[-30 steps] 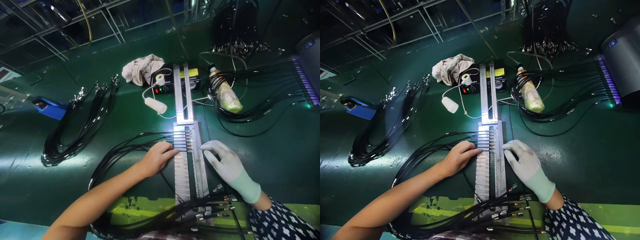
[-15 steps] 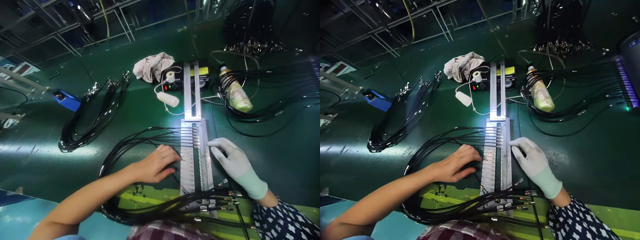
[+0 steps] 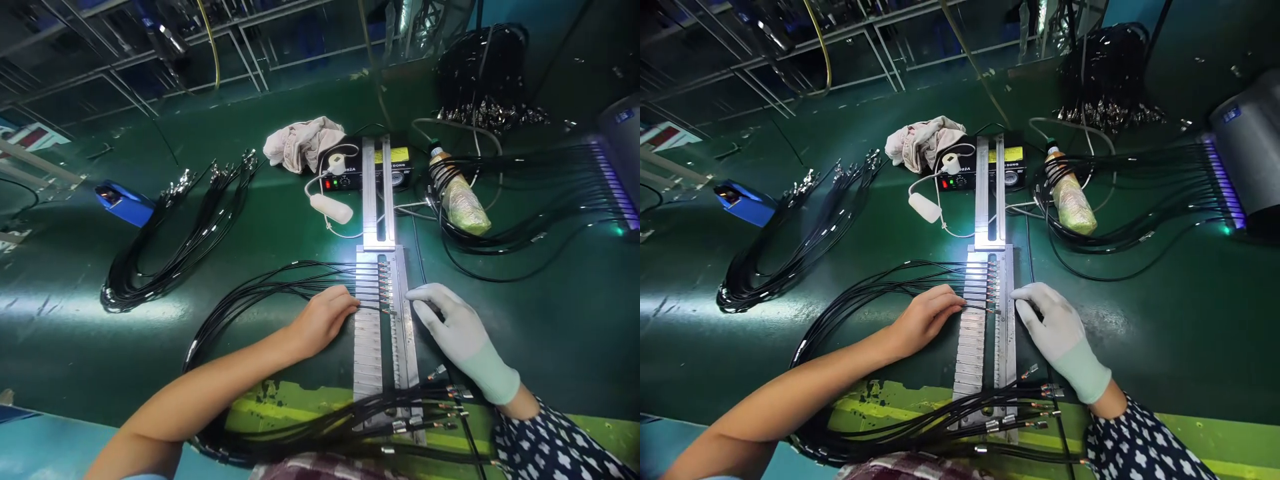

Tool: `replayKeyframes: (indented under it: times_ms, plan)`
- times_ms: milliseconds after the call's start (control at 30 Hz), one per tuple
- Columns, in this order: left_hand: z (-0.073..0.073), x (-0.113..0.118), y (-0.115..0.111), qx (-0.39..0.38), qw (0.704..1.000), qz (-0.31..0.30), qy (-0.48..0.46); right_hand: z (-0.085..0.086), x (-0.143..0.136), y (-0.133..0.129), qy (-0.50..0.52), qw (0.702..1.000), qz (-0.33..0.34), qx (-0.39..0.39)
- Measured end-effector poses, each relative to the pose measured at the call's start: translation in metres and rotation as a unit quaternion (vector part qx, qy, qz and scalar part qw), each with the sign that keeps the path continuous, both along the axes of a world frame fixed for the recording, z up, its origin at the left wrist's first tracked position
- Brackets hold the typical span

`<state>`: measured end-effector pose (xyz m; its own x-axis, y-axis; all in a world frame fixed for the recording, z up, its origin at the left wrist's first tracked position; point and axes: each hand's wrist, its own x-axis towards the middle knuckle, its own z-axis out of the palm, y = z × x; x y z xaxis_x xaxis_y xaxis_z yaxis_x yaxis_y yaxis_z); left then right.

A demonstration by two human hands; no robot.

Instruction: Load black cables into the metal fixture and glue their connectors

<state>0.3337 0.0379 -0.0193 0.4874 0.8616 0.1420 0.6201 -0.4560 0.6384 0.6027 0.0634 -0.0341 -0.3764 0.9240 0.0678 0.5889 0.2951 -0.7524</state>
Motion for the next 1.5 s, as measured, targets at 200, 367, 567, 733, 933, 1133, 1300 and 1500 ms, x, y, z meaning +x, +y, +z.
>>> replayKeyframes:
  times_ms: [200, 367, 567, 733, 933, 1133, 1300, 1500]
  plan:
    - [-0.002, -0.006, 0.004, 0.022, 0.997, -0.053, 0.051, -0.001, 0.001, 0.0, 0.0, 1.0, 0.006, -0.006]
    - [-0.001, -0.008, 0.001, 0.046, 0.993, -0.06, 0.088, -0.001, 0.001, 0.0, -0.009, 1.0, 0.004, -0.007]
    - [-0.002, -0.007, 0.002, 0.031, 0.995, -0.063, 0.072, -0.001, 0.002, 0.001, -0.014, 1.0, 0.003, -0.01]
    - [-0.002, -0.005, 0.008, 0.006, 0.997, -0.072, 0.026, -0.002, 0.001, 0.001, -0.024, 1.0, 0.003, 0.003]
    - [-0.013, -0.004, 0.001, 0.169, 0.979, -0.023, 0.114, -0.003, 0.002, 0.001, -0.018, 1.0, 0.001, -0.009]
    - [-0.022, -0.01, -0.022, 0.197, 0.951, -0.03, 0.237, -0.004, 0.002, 0.001, -0.014, 1.0, 0.004, -0.009]
    - [-0.025, -0.006, -0.025, 0.148, 0.961, -0.018, 0.235, -0.005, 0.0, 0.004, -0.011, 1.0, -0.012, -0.002]
    - [0.015, -0.011, -0.049, -0.065, 0.995, -0.023, 0.075, -0.007, 0.003, 0.005, 0.001, 1.0, -0.026, 0.0]
